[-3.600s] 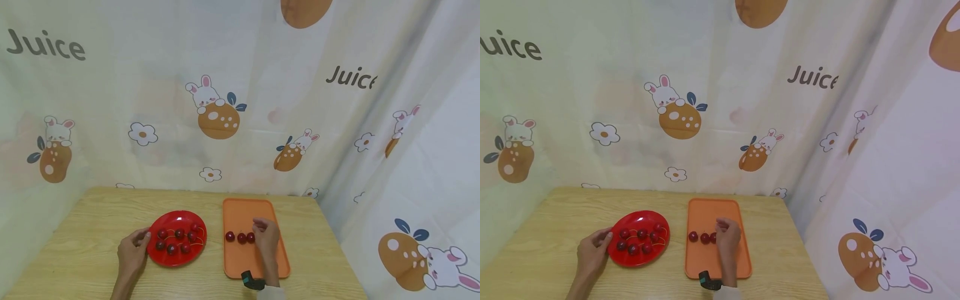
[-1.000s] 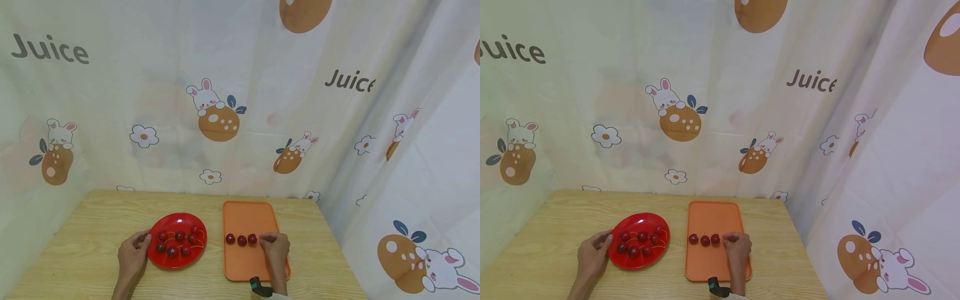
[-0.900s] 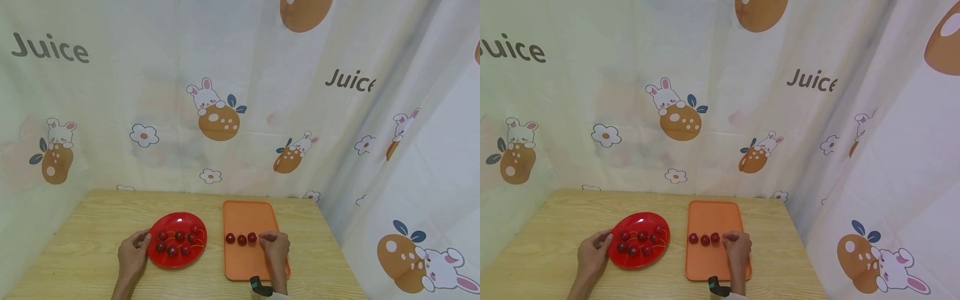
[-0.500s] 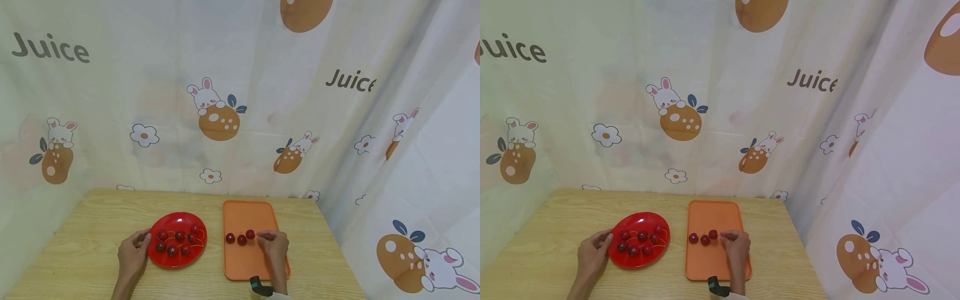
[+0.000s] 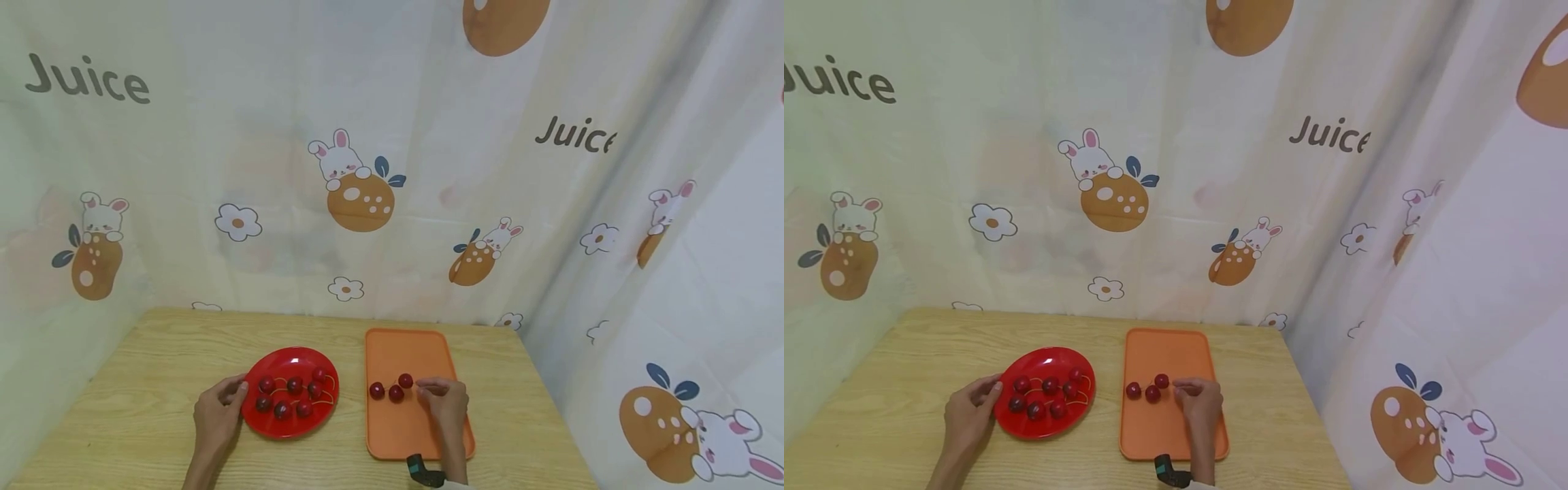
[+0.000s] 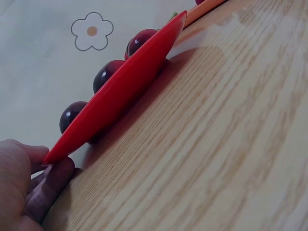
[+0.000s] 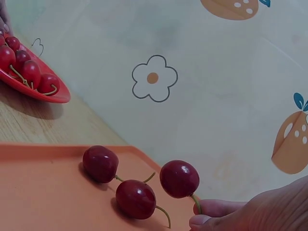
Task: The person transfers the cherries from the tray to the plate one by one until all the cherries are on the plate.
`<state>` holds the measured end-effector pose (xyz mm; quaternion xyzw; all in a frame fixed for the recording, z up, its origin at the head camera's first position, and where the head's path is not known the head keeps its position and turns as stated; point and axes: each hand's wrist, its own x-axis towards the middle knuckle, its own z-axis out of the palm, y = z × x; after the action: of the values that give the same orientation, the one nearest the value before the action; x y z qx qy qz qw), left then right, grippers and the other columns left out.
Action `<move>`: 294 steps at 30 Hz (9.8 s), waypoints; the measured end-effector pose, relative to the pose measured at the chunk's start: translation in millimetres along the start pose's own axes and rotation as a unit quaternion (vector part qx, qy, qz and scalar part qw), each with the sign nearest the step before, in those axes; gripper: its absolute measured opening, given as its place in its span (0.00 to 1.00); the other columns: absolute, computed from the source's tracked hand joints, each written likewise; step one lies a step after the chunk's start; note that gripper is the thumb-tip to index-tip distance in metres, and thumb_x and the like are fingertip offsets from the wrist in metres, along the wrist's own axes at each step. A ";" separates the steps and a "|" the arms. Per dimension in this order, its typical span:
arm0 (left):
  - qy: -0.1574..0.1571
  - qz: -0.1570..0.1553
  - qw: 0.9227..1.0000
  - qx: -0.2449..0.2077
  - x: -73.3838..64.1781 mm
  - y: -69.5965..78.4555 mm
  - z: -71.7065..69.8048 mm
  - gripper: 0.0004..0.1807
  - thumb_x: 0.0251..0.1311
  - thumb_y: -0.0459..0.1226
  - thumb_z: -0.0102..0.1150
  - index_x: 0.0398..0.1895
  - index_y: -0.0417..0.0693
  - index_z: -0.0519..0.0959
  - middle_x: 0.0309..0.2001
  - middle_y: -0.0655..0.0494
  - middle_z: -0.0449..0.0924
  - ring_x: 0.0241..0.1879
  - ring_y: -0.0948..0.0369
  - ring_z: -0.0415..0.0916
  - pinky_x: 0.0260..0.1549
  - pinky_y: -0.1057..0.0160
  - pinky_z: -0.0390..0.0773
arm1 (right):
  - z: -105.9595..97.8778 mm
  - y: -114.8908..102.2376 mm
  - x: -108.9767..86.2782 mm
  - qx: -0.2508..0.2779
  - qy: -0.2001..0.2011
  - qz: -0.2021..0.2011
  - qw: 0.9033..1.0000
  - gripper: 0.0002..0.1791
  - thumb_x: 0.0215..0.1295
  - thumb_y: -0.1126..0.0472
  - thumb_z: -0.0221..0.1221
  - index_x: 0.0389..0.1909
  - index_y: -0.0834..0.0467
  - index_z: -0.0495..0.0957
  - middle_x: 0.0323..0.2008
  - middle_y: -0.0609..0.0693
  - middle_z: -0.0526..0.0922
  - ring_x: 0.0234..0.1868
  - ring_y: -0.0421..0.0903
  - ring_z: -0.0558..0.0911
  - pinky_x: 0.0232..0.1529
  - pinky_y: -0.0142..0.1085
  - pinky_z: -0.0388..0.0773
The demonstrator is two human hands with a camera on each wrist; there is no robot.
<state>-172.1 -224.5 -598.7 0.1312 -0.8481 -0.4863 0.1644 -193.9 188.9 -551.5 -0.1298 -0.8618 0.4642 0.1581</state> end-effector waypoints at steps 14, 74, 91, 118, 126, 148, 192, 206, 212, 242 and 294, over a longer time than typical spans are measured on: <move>-0.001 -0.001 1.000 0.006 -0.1 0.3 0.3 0.17 0.71 0.43 0.58 0.57 0.48 0.82 0.49 0.45 0.87 0.33 0.69 0.80 0.35 0.73 0.75 | 2.8 -1.1 -3.0 0.047 -0.012 0.019 0.999 0.04 0.57 0.69 0.70 0.32 0.57 0.90 0.33 0.55 0.91 0.35 0.50 0.89 0.53 0.53 0.80; 0.000 0.001 1.000 -0.005 1.1 1.4 -3.0 0.16 0.71 0.41 0.58 0.57 0.46 0.82 0.48 0.44 0.87 0.32 0.67 0.80 0.34 0.74 0.74 | 15.2 -22.9 -2.4 0.232 -0.087 0.097 0.964 0.10 0.59 0.66 0.70 0.40 0.66 0.87 0.35 0.58 0.91 0.36 0.50 0.90 0.42 0.40 0.86; 0.009 0.006 1.000 -0.016 0.7 -0.8 -0.4 0.15 0.70 0.40 0.59 0.56 0.47 0.83 0.45 0.46 0.88 0.31 0.69 0.81 0.34 0.74 0.75 | 25.0 -35.8 -10.3 0.258 -0.113 0.095 0.955 0.12 0.58 0.68 0.70 0.41 0.70 0.85 0.31 0.56 0.91 0.27 0.43 0.87 0.32 0.35 0.80; 0.003 -0.002 1.000 -0.027 2.9 -3.1 -0.7 0.16 0.71 0.42 0.59 0.56 0.48 0.83 0.46 0.46 0.88 0.32 0.68 0.81 0.33 0.73 0.75 | 51.7 -61.5 -26.3 0.294 -0.179 0.064 0.937 0.13 0.59 0.71 0.68 0.42 0.76 0.82 0.31 0.64 0.89 0.28 0.48 0.89 0.32 0.39 0.83; -0.001 -0.006 1.000 -0.029 2.7 -1.7 -1.2 0.16 0.71 0.41 0.58 0.56 0.48 0.83 0.46 0.46 0.88 0.32 0.68 0.80 0.33 0.72 0.75 | 60.2 -64.6 -27.1 0.291 -0.186 0.061 0.937 0.11 0.59 0.72 0.68 0.40 0.76 0.82 0.30 0.61 0.89 0.27 0.45 0.87 0.31 0.36 0.81; 0.001 -0.006 1.000 -0.023 4.0 -2.5 -0.3 0.15 0.71 0.42 0.58 0.56 0.49 0.83 0.46 0.47 0.88 0.32 0.66 0.81 0.32 0.72 0.74 | 76.1 -71.7 -26.6 0.308 -0.201 0.070 0.927 0.08 0.57 0.75 0.67 0.37 0.74 0.83 0.30 0.62 0.89 0.29 0.47 0.89 0.37 0.41 0.86; -0.009 -0.017 0.999 -0.030 2.0 1.0 -1.3 0.15 0.71 0.40 0.57 0.57 0.47 0.82 0.46 0.45 0.88 0.32 0.65 0.80 0.29 0.71 0.74 | 111.3 -84.6 -30.0 0.299 -0.225 0.074 0.924 0.12 0.56 0.73 0.69 0.40 0.76 0.82 0.31 0.63 0.90 0.30 0.49 0.90 0.37 0.41 0.86; -0.007 -0.011 1.000 -0.026 3.8 -3.9 -1.8 0.15 0.71 0.41 0.57 0.57 0.48 0.82 0.47 0.46 0.88 0.33 0.64 0.81 0.30 0.71 0.75 | 126.1 -86.6 -35.4 0.324 -0.225 0.064 0.917 0.14 0.52 0.71 0.72 0.38 0.74 0.83 0.28 0.56 0.90 0.26 0.45 0.89 0.37 0.41 0.86; -0.010 0.001 1.000 -0.028 2.5 -5.8 -2.6 0.15 0.72 0.41 0.57 0.57 0.48 0.82 0.47 0.47 0.88 0.34 0.65 0.82 0.33 0.72 0.75 | 130.3 -90.6 -37.3 0.323 -0.221 0.076 0.917 0.11 0.52 0.72 0.72 0.36 0.71 0.85 0.27 0.55 0.90 0.26 0.44 0.89 0.35 0.37 0.86; -0.014 -0.005 0.999 -0.030 19.4 -6.2 -6.6 0.14 0.70 0.40 0.59 0.56 0.48 0.83 0.46 0.47 0.88 0.33 0.65 0.81 0.31 0.71 0.75 | 153.1 -109.2 -42.8 0.234 -0.159 0.018 0.959 0.06 0.50 0.73 0.72 0.30 0.69 0.86 0.26 0.61 0.89 0.25 0.44 0.88 0.32 0.35 0.85; -0.013 -0.007 1.000 -0.011 18.1 -5.4 -8.1 0.15 0.71 0.40 0.57 0.57 0.49 0.82 0.49 0.46 0.87 0.34 0.65 0.81 0.33 0.72 0.75 | 115.6 -108.3 -42.7 0.069 -0.052 -0.043 0.995 0.06 0.48 0.64 0.76 0.25 0.58 0.87 0.22 0.50 0.89 0.23 0.38 0.85 0.26 0.31 0.79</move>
<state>-184.9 -240.3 -596.8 0.1293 -0.8440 -0.4982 0.1510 -208.5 27.3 -526.8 -0.0571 -0.8393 0.5217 0.1418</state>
